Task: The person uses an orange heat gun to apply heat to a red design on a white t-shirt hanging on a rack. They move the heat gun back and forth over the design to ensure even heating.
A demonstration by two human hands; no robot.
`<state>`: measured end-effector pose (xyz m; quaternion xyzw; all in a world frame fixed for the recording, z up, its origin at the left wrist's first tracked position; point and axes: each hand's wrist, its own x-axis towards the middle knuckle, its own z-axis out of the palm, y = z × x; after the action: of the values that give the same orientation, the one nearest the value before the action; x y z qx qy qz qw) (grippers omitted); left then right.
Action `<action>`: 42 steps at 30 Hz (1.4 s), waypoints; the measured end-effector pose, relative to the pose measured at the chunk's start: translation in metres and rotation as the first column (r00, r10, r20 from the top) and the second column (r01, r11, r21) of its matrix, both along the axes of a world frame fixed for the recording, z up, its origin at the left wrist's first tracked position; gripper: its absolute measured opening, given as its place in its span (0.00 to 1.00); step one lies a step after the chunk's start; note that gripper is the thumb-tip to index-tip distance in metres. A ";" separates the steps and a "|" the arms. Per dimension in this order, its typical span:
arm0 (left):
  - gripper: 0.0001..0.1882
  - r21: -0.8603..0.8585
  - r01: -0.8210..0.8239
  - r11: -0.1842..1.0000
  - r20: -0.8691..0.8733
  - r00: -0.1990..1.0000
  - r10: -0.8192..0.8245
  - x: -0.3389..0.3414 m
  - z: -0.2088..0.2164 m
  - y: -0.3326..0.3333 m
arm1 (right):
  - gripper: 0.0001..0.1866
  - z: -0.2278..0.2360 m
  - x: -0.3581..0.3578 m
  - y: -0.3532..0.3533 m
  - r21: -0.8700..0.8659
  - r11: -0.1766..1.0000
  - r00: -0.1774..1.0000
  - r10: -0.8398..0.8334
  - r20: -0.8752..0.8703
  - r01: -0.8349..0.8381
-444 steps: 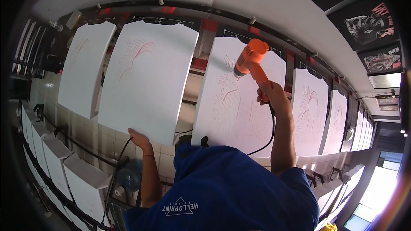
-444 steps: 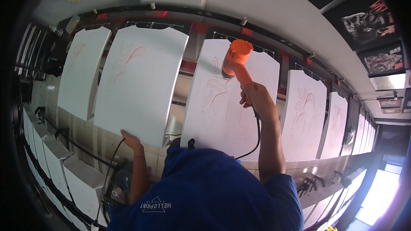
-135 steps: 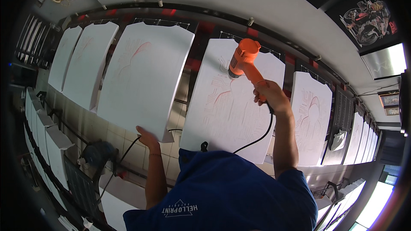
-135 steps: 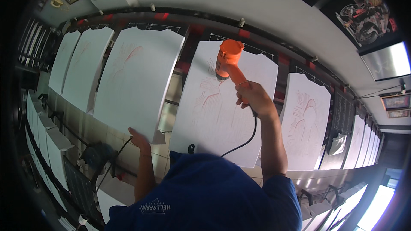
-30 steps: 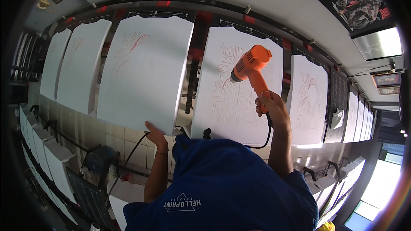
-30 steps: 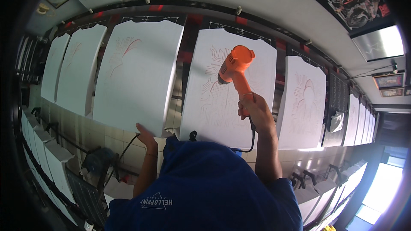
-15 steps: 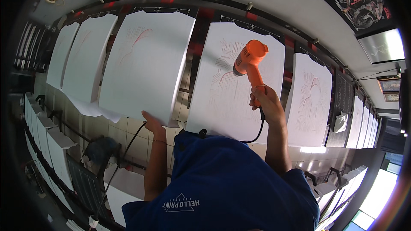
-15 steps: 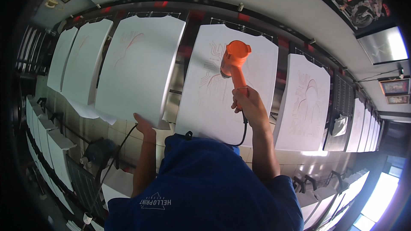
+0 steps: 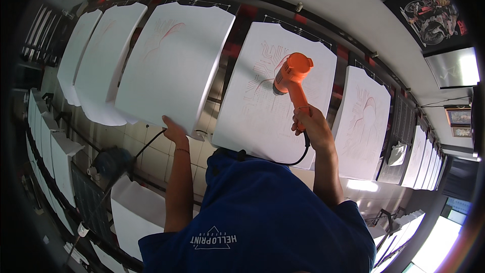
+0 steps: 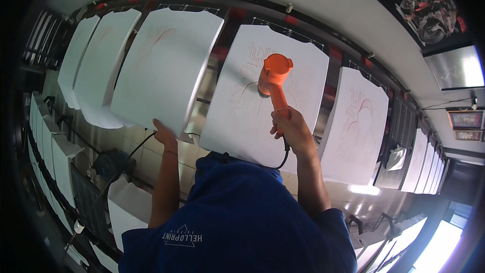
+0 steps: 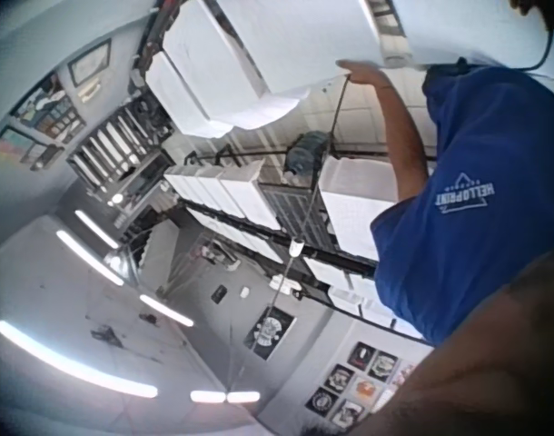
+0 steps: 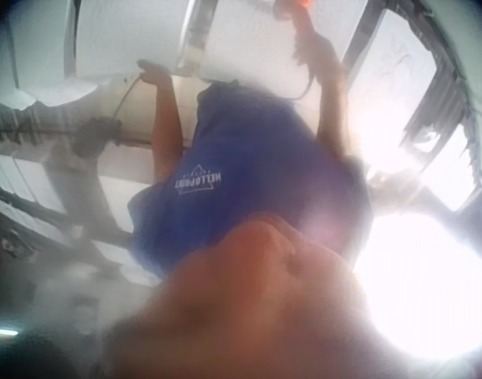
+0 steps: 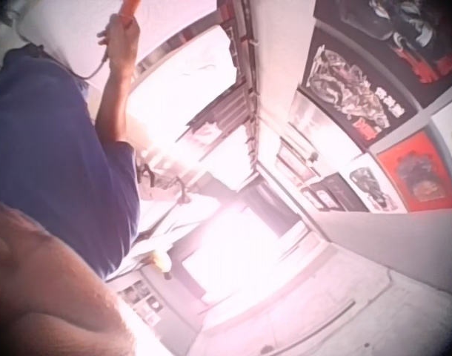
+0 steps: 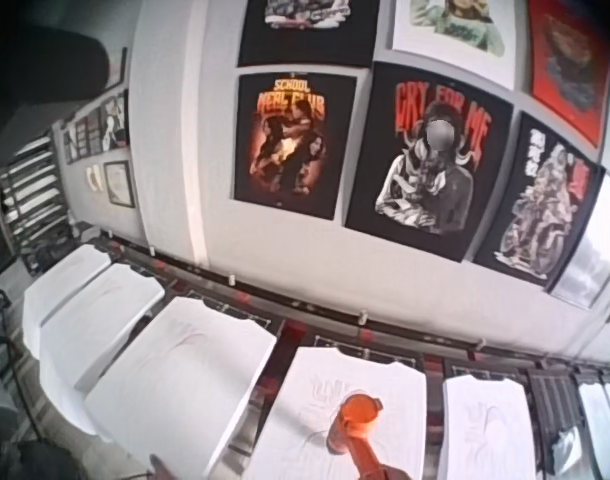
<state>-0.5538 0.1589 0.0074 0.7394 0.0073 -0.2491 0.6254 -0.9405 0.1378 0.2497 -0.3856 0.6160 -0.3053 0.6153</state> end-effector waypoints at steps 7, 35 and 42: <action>0.33 -0.014 0.009 1.000 0.058 0.998 -0.008 0.004 -0.003 0.002 | 0.14 0.003 0.005 0.004 0.062 0.978 0.973 0.190 0.135 -0.200; 0.33 0.045 -0.033 0.998 0.060 0.998 0.030 -0.003 0.003 0.000 | 0.13 -0.003 -0.029 0.009 -0.011 0.998 0.997 0.060 -0.038 -0.061; 0.34 0.075 -0.009 0.997 0.021 1.000 0.008 0.000 0.000 0.002 | 0.13 -0.005 -0.030 0.022 0.030 1.000 0.999 0.008 0.037 -0.009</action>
<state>-0.5537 0.1612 0.0074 0.7651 0.0134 -0.2381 0.5982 -0.9708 0.1597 0.2449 -0.3734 0.6073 -0.3004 0.6336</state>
